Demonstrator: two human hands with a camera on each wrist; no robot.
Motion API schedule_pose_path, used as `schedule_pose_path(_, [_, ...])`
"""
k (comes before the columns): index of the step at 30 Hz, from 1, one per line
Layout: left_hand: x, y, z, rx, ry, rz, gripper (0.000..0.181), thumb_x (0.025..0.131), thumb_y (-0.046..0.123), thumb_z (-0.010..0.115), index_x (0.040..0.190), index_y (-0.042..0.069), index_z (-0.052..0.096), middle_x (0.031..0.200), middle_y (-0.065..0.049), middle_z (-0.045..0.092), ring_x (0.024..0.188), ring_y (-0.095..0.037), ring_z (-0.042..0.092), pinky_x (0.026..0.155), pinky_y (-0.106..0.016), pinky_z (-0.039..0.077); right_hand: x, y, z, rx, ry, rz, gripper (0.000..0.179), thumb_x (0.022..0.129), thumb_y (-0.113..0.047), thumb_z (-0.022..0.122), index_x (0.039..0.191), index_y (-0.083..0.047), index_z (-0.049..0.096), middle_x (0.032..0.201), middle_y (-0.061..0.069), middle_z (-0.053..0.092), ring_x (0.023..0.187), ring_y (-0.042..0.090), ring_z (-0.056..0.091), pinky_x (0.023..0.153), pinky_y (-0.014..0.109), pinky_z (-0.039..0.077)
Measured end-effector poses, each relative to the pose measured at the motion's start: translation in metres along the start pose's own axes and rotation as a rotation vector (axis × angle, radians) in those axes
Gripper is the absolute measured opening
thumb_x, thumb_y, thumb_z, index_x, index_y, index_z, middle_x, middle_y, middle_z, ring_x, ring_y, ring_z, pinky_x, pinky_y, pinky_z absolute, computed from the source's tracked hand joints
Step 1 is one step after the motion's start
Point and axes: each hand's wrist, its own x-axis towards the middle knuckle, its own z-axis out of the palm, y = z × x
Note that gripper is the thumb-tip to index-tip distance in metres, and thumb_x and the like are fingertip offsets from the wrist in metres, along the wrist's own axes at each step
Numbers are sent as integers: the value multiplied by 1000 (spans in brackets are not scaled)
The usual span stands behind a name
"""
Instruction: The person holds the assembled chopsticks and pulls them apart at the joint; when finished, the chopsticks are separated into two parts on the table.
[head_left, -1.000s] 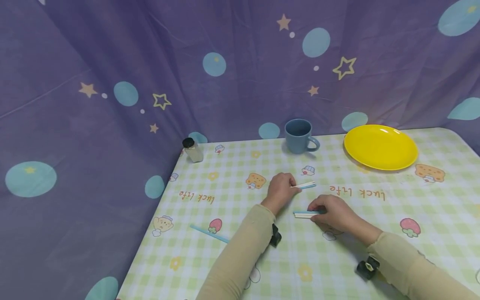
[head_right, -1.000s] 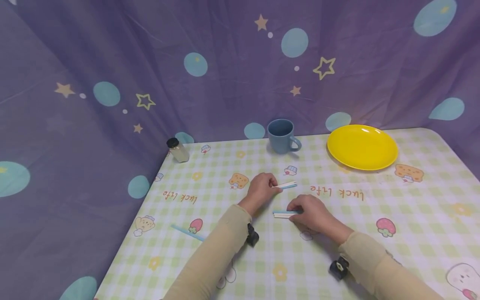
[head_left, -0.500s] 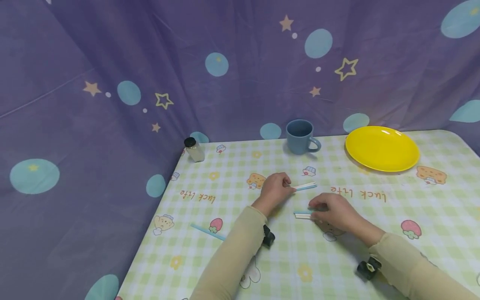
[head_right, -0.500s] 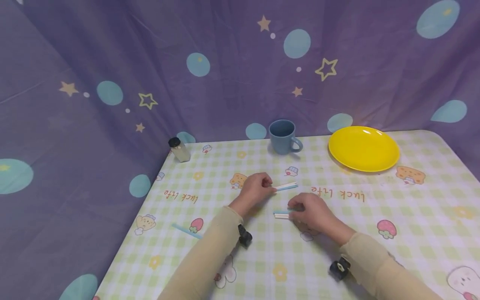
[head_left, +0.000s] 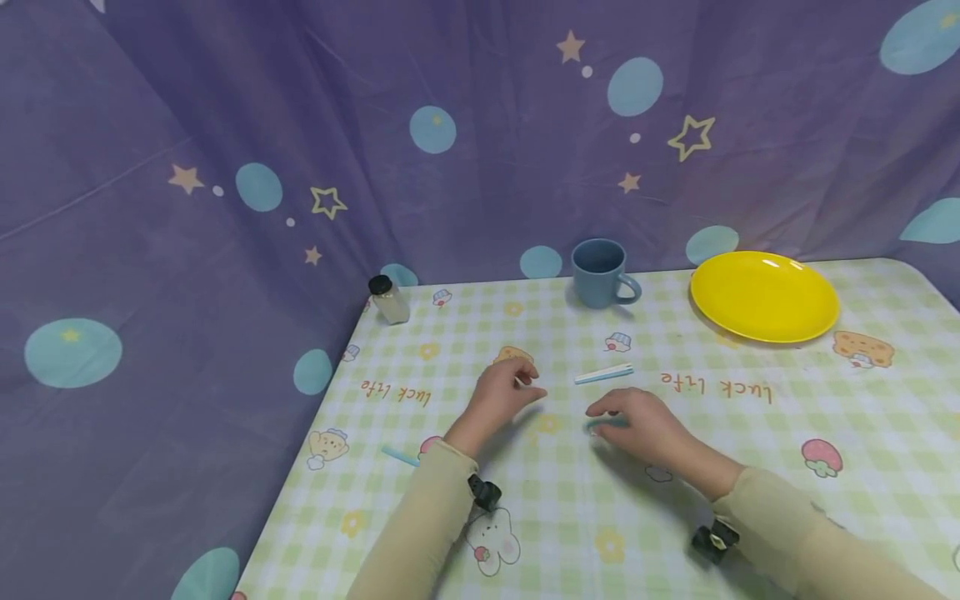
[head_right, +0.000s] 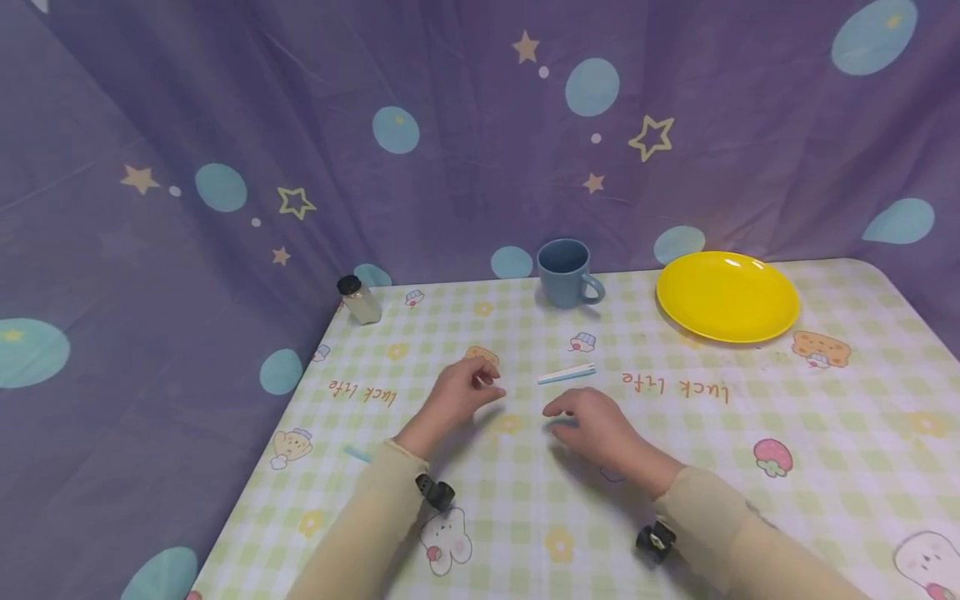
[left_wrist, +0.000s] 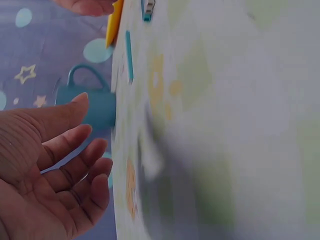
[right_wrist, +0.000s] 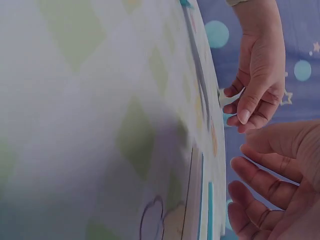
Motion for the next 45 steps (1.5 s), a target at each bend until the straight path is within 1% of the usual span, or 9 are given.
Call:
schedule_pose_path(9, [-38,-32,-27,-51,-5,-28,23,88,15,74,108,7,67,97,-6,66,86,-18,59,76,-36,48,11,-18,24,33,-50,-40,17,84,-7,73,101,-5,75,98,2,71,87,23,65,77,35,52])
schedule_pose_path(18, [-74,-62,-51,-47,16,-34,20,89,9,71,108,13,69,105,-4,66,98,-22,61,85,-42,48,20,-43,50,81,-189,-71,24,84,-11,74,107,-4,72,104,4,71,91,22,65,79,33,52])
schedule_pose_path(23, [-92,-74,-65,57,83,-45,23,89,1,67,109,13,70,103,-5,65,99,-24,60,88,-45,46,27,-57,68,95,-251,-98,26,84,-13,75,108,-4,72,103,3,71,91,17,64,82,33,50])
schedule_pose_path(27, [-104,-83,-75,161,126,-45,29,85,-8,64,107,10,70,104,-9,65,102,-29,59,91,-48,44,31,-66,81,73,-277,-148,19,84,-17,75,101,-9,72,100,-2,70,90,11,62,84,32,48])
schedule_pose_path(32, [-118,-92,-86,168,130,-57,42,74,-17,58,106,8,69,109,-11,63,108,-33,57,94,-50,43,38,-79,94,35,-300,-196,20,84,-23,76,99,-11,70,98,-3,69,90,9,59,87,32,46])
schedule_pose_path(34, [-123,-95,-88,166,115,-76,43,72,-16,59,106,7,70,111,-12,62,109,-34,56,95,-51,42,40,-84,97,6,-322,-180,22,84,-25,77,101,-12,69,96,-5,68,89,8,57,85,30,46])
schedule_pose_path(38, [-129,-102,-89,193,89,-128,41,70,-12,68,104,9,71,107,-12,61,105,-34,54,92,-50,42,46,-92,104,-66,-358,-134,25,84,-28,77,102,-12,70,84,-9,60,81,8,48,74,26,43])
schedule_pose_path(41, [-132,-106,-87,205,80,-160,36,70,-7,76,101,11,71,102,-10,59,100,-32,52,89,-48,41,49,-95,109,-121,-358,-117,24,83,-29,78,100,-14,70,79,-11,53,75,9,43,68,24,40])
schedule_pose_path(45, [-133,-110,-84,225,60,-177,29,70,-3,80,93,12,70,97,-8,58,95,-28,49,86,-46,40,51,-98,117,-188,-344,-99,21,81,-31,79,92,-17,69,78,-11,51,73,9,41,65,23,39])
